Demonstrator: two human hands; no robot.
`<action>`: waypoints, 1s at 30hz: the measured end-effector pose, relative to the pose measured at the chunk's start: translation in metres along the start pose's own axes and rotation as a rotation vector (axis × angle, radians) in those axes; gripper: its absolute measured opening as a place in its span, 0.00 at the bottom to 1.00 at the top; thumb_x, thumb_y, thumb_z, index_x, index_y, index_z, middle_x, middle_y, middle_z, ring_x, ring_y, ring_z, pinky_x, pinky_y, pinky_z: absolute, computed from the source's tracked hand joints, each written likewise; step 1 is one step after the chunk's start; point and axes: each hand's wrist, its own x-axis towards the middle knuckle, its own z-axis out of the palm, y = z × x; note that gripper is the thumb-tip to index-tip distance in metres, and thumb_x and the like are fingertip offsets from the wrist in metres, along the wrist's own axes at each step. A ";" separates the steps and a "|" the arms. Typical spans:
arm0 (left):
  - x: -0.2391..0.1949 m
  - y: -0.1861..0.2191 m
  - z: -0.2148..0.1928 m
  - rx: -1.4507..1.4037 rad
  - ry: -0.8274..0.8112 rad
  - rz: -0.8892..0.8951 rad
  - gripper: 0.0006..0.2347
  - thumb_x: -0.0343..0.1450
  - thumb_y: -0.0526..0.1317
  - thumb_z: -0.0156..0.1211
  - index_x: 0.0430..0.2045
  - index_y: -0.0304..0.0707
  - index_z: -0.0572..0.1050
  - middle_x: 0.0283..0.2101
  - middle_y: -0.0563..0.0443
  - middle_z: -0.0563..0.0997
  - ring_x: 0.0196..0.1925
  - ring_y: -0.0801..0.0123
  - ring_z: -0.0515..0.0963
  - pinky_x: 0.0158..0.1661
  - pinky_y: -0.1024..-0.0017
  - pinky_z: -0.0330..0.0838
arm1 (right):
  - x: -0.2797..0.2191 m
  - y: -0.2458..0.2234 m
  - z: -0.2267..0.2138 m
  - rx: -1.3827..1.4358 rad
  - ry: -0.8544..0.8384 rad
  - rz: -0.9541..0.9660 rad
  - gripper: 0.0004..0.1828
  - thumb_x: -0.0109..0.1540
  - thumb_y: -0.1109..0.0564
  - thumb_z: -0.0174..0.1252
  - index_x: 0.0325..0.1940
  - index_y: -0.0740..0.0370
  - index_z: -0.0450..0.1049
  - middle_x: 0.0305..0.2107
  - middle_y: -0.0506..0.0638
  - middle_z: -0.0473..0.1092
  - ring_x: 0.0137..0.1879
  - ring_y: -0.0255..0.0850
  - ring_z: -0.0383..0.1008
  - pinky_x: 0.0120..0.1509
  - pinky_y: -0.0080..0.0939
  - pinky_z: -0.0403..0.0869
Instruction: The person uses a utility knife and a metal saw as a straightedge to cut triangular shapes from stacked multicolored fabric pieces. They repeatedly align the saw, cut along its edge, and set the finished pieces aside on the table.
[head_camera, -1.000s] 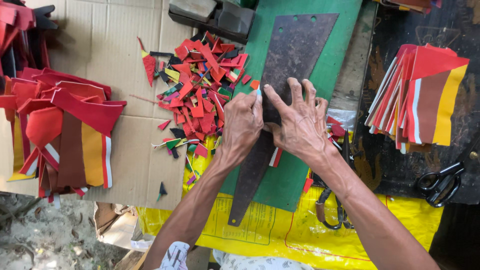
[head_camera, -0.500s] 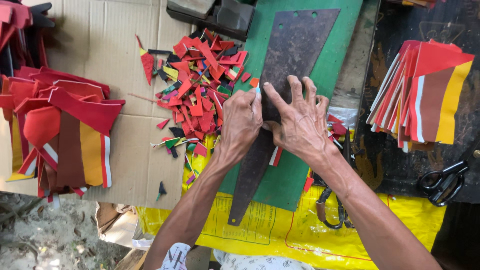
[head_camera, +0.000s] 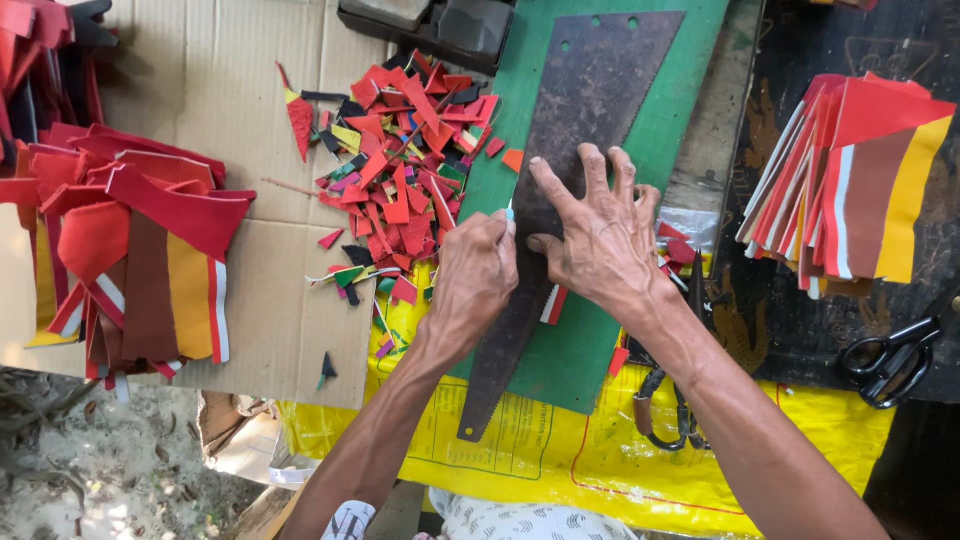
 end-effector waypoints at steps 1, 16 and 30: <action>-0.004 0.000 -0.002 -0.006 0.008 -0.005 0.04 0.73 0.30 0.56 0.32 0.24 0.76 0.27 0.33 0.75 0.31 0.41 0.77 0.32 0.51 0.68 | -0.001 0.000 0.001 0.003 -0.007 0.001 0.48 0.50 0.44 0.72 0.73 0.44 0.62 0.65 0.67 0.53 0.70 0.68 0.51 0.59 0.72 0.60; 0.036 -0.011 0.011 -0.062 0.030 0.032 0.07 0.74 0.31 0.55 0.27 0.24 0.75 0.26 0.32 0.75 0.30 0.42 0.77 0.33 0.51 0.68 | -0.001 0.002 0.003 -0.003 0.009 -0.004 0.48 0.50 0.45 0.72 0.74 0.44 0.63 0.65 0.67 0.54 0.70 0.68 0.52 0.58 0.72 0.60; -0.007 0.005 -0.013 -0.087 -0.018 -0.105 0.05 0.75 0.33 0.55 0.32 0.28 0.75 0.26 0.34 0.74 0.29 0.42 0.76 0.31 0.51 0.67 | -0.003 -0.002 -0.001 0.006 0.020 -0.005 0.48 0.50 0.45 0.72 0.73 0.46 0.64 0.65 0.67 0.55 0.70 0.67 0.52 0.59 0.72 0.60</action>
